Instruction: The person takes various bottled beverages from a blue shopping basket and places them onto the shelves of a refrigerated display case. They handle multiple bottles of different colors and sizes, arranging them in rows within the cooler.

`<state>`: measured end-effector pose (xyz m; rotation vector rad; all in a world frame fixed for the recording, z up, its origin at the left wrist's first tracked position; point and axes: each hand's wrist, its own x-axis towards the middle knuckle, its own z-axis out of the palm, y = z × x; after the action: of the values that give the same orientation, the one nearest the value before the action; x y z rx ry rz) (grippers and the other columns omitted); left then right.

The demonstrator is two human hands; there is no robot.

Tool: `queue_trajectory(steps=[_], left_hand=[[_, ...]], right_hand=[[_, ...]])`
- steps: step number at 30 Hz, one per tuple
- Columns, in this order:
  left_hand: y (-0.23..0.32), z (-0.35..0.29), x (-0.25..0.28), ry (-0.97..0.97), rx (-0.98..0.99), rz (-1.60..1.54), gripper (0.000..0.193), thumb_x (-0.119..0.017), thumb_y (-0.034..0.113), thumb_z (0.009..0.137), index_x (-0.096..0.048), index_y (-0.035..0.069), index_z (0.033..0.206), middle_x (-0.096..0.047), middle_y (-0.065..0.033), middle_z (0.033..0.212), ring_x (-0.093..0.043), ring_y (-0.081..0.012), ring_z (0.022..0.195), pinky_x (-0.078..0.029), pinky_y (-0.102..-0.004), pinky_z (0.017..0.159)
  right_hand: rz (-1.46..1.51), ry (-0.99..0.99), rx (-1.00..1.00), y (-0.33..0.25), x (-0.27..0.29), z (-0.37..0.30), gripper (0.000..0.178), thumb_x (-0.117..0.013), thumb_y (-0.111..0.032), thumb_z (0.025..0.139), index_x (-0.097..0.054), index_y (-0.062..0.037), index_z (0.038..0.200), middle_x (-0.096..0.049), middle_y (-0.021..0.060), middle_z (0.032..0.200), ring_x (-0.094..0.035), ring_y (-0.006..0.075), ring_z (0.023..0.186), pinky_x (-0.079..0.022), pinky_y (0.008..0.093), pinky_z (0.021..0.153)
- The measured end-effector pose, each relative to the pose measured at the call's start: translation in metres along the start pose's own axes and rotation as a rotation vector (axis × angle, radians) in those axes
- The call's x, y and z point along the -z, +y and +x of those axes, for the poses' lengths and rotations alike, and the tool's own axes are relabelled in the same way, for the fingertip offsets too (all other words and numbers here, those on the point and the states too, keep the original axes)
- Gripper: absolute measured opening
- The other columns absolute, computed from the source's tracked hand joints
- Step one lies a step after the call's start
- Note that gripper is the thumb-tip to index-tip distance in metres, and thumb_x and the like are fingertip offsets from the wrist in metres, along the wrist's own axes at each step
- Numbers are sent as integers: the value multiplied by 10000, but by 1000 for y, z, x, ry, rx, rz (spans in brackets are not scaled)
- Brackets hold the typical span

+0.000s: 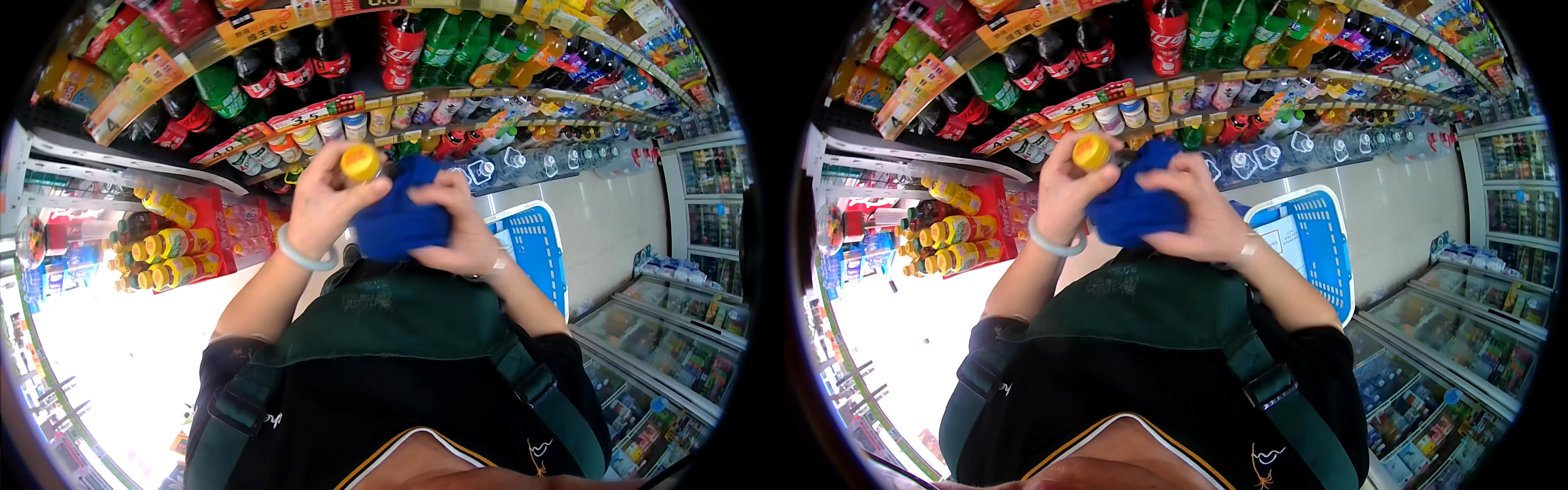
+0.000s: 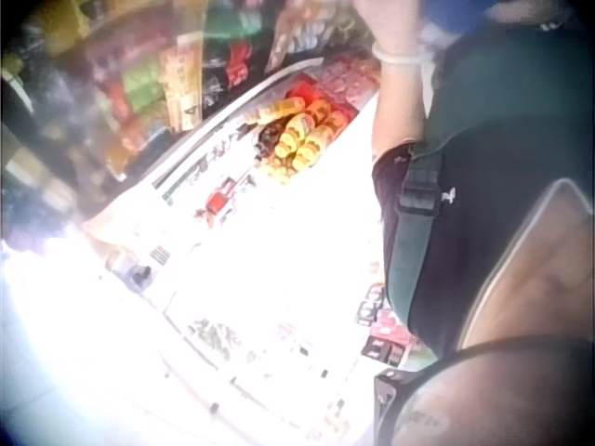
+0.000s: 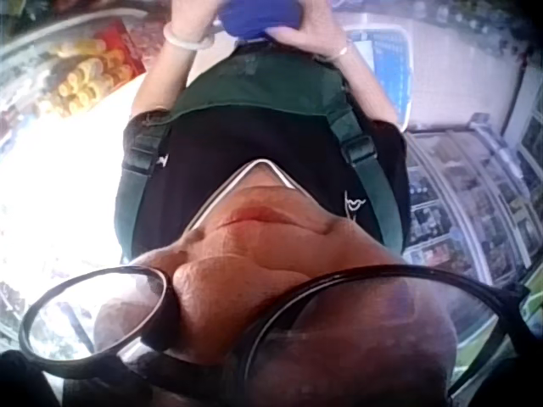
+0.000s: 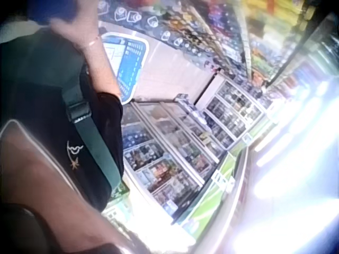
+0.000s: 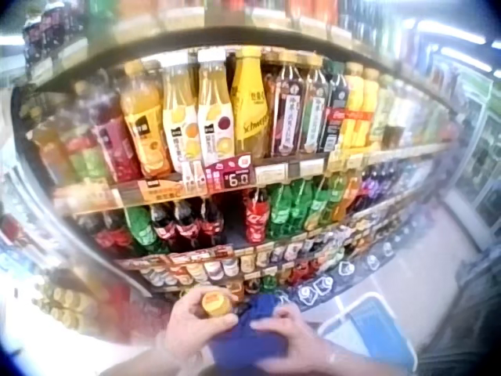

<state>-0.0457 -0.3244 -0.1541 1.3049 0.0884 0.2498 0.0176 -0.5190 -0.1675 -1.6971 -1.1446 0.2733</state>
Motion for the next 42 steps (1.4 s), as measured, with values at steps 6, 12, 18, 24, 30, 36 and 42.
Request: queue_trajectory(steps=[6,12,18,24,30,36,42], left_hand=[[33,23,8,64,-139,-224,330,-680,40,738,-492,18,1009,-573,-50,949,-544,-104,880,-447,-242,777],[59,23,28,108,-239,-339,318,-681,61,742,-511,9,1006,-588,-55,923,-556,-113,852,-449,-241,779],[54,26,50,219,-292,-412,312,-655,113,778,-509,9,1033,-593,-70,933,-575,-126,826,-479,-252,742],[3,24,17,255,-303,-183,448,-601,104,817,-361,27,1187,-523,-78,1061,-525,-140,923,-437,-259,806],[0,12,16,104,-40,-450,368,-559,100,822,-428,61,1164,-530,-90,1087,-532,-193,983,-448,-324,831],[-7,11,6,-182,-448,648,556,-629,133,741,-357,36,1216,-522,-101,1098,-521,-217,1008,-394,-333,907],[-3,-7,-3,-119,-23,129,689,-697,104,687,-304,15,1246,-475,-86,1170,-483,-200,1053,-362,-328,934]], right_hand=[[123,215,-37,0,8,59,694,-630,-110,633,-361,-64,1271,-458,109,1153,-444,224,1073,-333,320,943],[1031,90,-483,56,1,39,592,-477,-433,860,-330,-57,1293,-484,86,1179,-491,179,1053,-414,322,893],[1309,-2,-634,40,-17,50,672,-444,-482,851,-240,-89,1356,-367,111,1333,-386,246,1203,-299,368,1013],[1085,153,-685,16,-14,69,498,-577,-309,820,-415,-71,1227,-529,83,1113,-534,203,1001,-452,322,841],[177,428,106,-37,-21,98,721,-719,-190,697,-299,-74,1272,-446,122,1147,-483,221,1040,-404,303,870],[-393,567,201,-68,-17,150,815,-755,-107,564,-321,-144,1253,-368,190,1073,-449,383,987,-430,396,845],[710,647,229,-40,8,159,375,-574,-167,834,-403,-58,1149,-533,87,1035,-535,197,925,-436,288,793]])
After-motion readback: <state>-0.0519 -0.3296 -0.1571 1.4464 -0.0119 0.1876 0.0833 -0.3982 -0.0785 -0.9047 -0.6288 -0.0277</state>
